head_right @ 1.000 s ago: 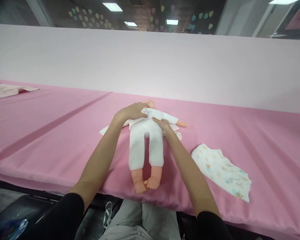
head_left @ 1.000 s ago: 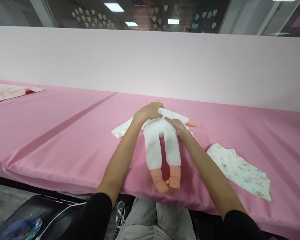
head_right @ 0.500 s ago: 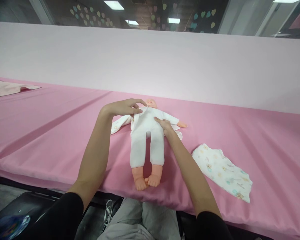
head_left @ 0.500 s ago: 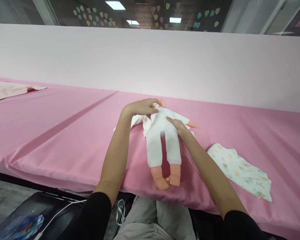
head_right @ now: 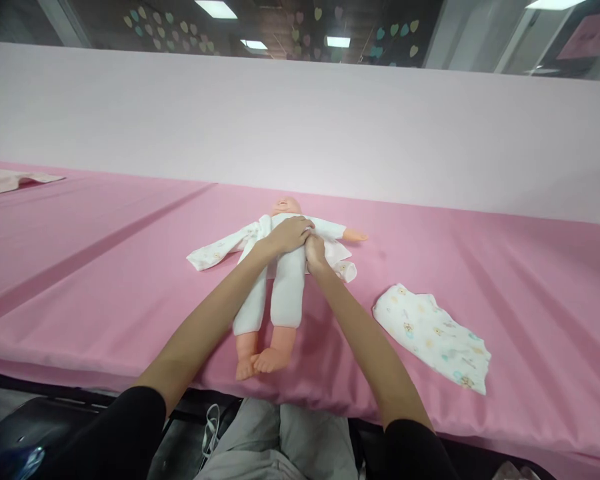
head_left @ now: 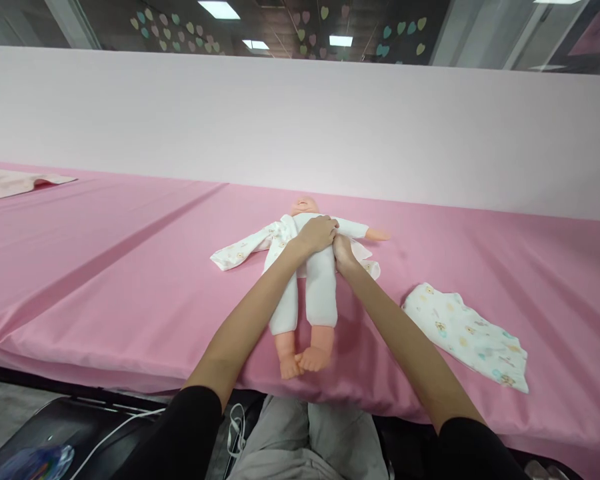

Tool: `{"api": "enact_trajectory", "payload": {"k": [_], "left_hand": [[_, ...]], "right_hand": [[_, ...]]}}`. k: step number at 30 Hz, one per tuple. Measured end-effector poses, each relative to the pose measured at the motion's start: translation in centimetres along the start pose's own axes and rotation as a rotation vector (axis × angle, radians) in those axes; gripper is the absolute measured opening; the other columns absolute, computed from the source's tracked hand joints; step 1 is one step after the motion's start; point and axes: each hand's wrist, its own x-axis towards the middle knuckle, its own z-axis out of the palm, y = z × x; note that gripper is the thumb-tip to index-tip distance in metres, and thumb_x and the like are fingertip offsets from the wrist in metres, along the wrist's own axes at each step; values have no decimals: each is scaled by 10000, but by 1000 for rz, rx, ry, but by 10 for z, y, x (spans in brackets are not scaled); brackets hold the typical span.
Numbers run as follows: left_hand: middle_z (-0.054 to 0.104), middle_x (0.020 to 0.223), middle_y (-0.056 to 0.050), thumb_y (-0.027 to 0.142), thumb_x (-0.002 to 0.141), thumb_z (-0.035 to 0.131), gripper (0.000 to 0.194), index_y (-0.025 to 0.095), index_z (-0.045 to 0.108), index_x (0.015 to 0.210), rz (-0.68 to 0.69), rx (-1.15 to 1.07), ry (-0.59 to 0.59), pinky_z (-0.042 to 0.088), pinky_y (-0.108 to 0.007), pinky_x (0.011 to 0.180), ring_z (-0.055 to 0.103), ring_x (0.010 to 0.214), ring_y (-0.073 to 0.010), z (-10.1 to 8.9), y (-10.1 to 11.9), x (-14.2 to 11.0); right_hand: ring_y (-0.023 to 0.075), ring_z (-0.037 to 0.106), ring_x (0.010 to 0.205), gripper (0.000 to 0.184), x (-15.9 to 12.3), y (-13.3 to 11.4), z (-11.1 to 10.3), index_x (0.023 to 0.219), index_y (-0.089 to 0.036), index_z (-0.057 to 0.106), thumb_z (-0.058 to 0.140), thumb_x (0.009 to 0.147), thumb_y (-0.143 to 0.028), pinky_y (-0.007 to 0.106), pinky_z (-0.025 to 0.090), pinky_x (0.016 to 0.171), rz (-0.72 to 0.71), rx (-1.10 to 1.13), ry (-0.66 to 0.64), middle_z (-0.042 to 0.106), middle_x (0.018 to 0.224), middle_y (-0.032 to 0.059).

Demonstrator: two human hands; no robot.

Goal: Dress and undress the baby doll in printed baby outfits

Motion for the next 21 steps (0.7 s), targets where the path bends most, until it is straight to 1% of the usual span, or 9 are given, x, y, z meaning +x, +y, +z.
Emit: {"api": "enact_trajectory", "payload": {"k": [1,3,7,9,11,14,16,19,21], "left_hand": [[644,1164,-96,176,874,362,353,138,613,1118,12,21,-12,411,-317,947,577,1082,-203,7,-2,3],[667,1129,-74,193,872,362,344,163,646,1066,18,48,-34,406,-310,947,588,1056,-194,15,-5,5],[708,986,-72,274,873,375,338,182,700,853,12,162,-50,398,-338,928,604,966,-212,21,-5,6],[710,953,-75,294,867,383,343,182,703,816,23,206,-39,380,-345,940,600,952,-212,25,-4,7],[709,934,-87,286,855,385,344,172,707,818,31,235,-22,375,-353,937,600,936,-215,30,-3,8],[708,909,-99,266,844,377,350,163,710,810,46,266,-11,372,-359,924,602,909,-216,37,-2,9],[708,891,-91,279,843,384,344,174,708,792,45,269,-10,367,-355,923,600,898,-210,38,-2,9],[708,892,-81,302,831,418,314,183,705,784,34,266,-11,363,-356,922,594,905,-213,38,-1,9],[707,915,-82,304,824,434,295,185,704,801,25,265,-19,364,-366,913,589,925,-221,36,-1,8]], "right_hand": [[119,571,631,222,1,3,0,888,-168,587,391,796,-117,208,493,596,6,11,7,631,731,-1],[110,551,586,216,4,8,-2,869,-172,585,399,778,-112,203,481,563,18,-3,8,617,697,-9],[106,500,513,219,10,15,-11,816,-167,606,412,745,-93,214,458,524,15,-79,31,578,609,-14],[113,499,528,218,14,18,-16,769,-163,624,420,729,-96,225,458,546,-17,-145,46,578,597,-9],[125,533,619,215,17,21,-22,739,-166,642,435,723,-111,232,465,624,-82,-222,63,617,662,4],[140,554,797,215,19,25,-30,740,-180,653,445,741,-125,243,446,788,-216,-352,73,670,835,14],[158,549,832,199,20,29,-33,688,-172,632,450,755,-126,274,427,849,-271,-439,56,677,860,35],[202,550,872,205,24,37,-32,564,-169,556,493,753,-122,326,405,901,-274,-515,19,670,817,77],[238,537,988,213,29,40,-29,543,-181,529,529,747,-118,339,373,956,-256,-520,-7,666,848,94]]}}
